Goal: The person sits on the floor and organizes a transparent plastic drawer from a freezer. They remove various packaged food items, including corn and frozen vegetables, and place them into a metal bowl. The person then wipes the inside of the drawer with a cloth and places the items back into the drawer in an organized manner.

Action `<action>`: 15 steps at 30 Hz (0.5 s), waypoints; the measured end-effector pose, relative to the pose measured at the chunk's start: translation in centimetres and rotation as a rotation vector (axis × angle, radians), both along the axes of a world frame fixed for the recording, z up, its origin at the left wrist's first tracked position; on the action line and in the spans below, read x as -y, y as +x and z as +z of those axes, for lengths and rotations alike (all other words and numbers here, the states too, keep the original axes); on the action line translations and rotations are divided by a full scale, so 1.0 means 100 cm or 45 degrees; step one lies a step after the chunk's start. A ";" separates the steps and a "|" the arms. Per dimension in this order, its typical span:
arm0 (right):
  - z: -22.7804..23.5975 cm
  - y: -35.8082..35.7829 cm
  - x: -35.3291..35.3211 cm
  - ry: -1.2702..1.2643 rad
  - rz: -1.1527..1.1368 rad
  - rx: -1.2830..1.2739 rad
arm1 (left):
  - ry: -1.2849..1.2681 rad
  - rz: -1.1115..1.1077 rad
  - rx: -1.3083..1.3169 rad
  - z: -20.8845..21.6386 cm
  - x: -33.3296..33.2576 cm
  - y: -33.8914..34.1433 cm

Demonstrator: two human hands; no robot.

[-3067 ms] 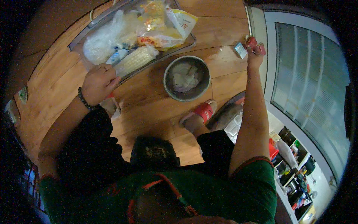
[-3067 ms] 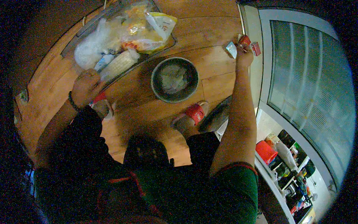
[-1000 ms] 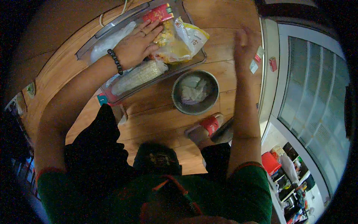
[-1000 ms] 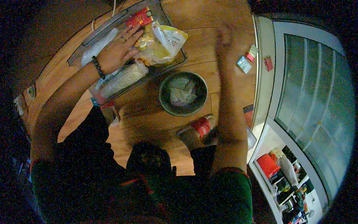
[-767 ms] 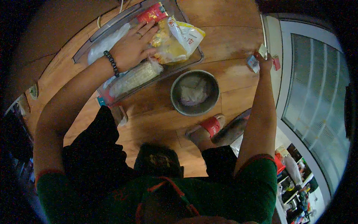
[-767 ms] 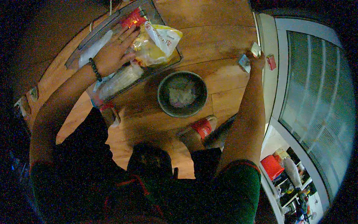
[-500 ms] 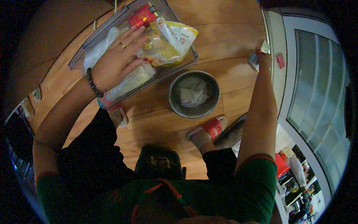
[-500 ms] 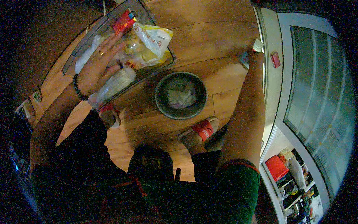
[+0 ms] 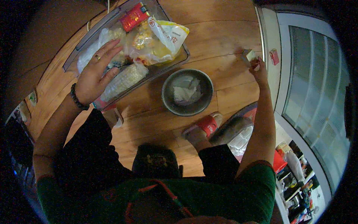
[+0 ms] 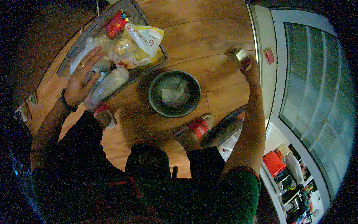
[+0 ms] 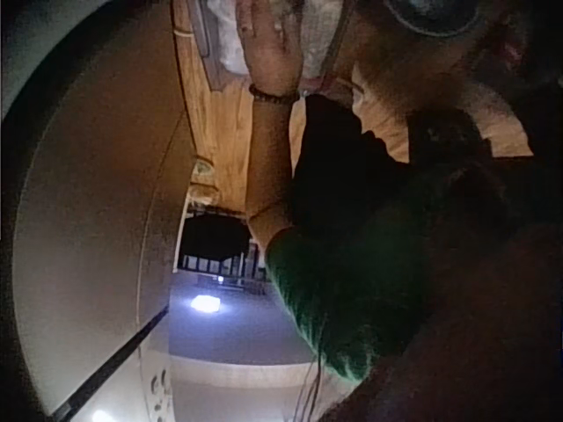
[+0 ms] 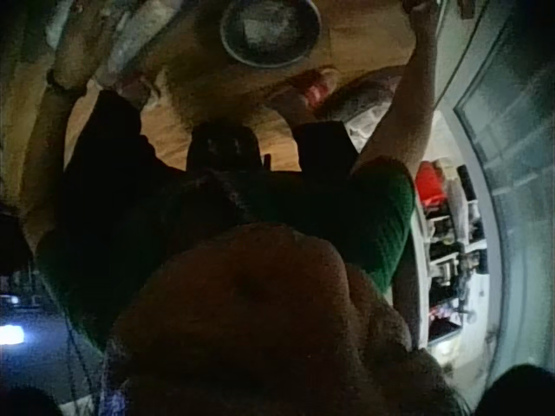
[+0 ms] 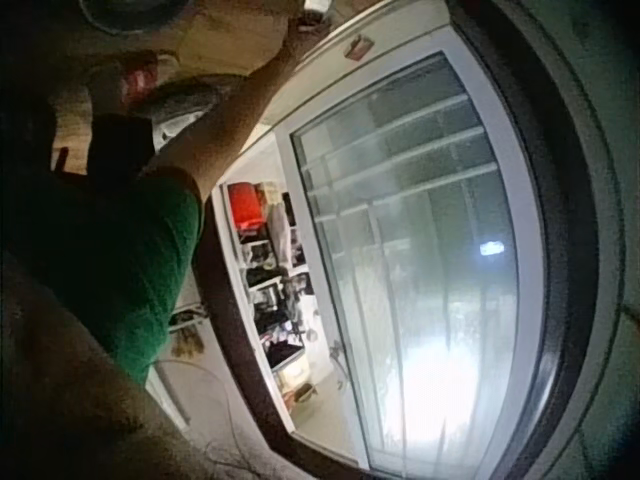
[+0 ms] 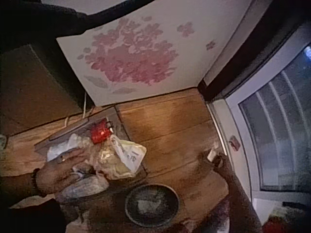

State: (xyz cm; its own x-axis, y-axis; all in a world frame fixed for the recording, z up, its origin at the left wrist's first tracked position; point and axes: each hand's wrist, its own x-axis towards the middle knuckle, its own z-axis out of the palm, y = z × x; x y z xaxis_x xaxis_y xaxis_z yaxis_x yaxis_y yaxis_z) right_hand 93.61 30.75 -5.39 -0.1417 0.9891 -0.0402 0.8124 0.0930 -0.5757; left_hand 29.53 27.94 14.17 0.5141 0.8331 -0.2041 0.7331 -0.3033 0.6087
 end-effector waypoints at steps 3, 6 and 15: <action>0.024 -0.081 -0.009 0.063 -0.092 0.173 | 0.055 0.041 -0.033 0.005 0.011 -0.004; 0.039 -0.108 -0.026 -0.254 -0.183 0.586 | 0.075 0.047 0.014 0.003 0.016 -0.010; 0.133 -0.185 -0.046 -0.136 -0.407 -0.524 | 0.079 0.100 0.136 -0.009 0.031 -0.024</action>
